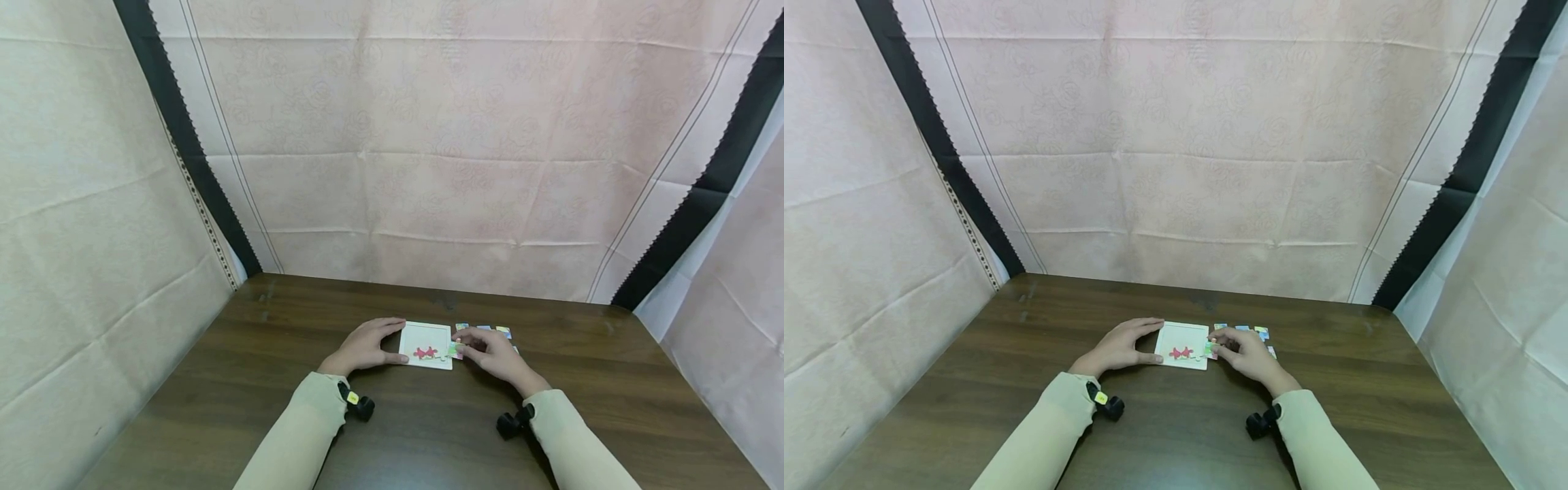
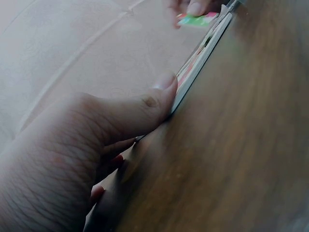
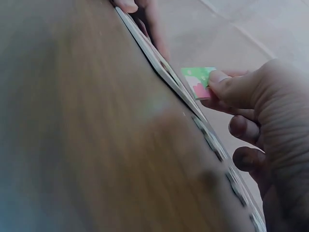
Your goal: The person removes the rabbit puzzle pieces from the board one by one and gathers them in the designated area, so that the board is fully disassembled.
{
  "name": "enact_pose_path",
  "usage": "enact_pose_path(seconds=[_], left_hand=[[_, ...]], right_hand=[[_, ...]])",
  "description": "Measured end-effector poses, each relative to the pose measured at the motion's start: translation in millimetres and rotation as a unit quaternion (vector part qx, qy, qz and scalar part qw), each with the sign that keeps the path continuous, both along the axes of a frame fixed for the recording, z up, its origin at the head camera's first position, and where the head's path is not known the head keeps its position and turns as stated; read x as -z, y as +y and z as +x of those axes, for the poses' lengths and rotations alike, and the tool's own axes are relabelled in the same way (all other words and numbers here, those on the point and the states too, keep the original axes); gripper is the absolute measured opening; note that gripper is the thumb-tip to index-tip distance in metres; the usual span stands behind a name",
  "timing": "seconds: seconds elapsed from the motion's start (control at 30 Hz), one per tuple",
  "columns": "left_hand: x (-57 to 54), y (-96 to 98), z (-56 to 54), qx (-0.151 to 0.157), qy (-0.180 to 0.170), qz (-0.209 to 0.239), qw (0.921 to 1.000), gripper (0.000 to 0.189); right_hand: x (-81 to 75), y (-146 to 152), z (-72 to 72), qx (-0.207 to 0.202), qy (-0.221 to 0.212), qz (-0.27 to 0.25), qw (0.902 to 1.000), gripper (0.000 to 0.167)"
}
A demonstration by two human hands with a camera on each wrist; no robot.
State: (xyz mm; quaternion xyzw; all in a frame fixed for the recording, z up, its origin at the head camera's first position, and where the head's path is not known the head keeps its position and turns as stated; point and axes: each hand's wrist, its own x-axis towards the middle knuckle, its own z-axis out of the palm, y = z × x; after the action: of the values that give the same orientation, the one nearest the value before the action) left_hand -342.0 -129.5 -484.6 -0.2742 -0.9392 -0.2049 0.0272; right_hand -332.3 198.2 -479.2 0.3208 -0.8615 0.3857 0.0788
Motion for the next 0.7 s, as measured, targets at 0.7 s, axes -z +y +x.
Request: enact_pose_path(seconds=[0.7], left_hand=[[0.9,0.3,-0.1,-0.006,-0.009,0.000,0.9999,0.090]], right_hand=[[0.6,20,15.4,-0.050,0.103,0.070,0.9910,0.018]])
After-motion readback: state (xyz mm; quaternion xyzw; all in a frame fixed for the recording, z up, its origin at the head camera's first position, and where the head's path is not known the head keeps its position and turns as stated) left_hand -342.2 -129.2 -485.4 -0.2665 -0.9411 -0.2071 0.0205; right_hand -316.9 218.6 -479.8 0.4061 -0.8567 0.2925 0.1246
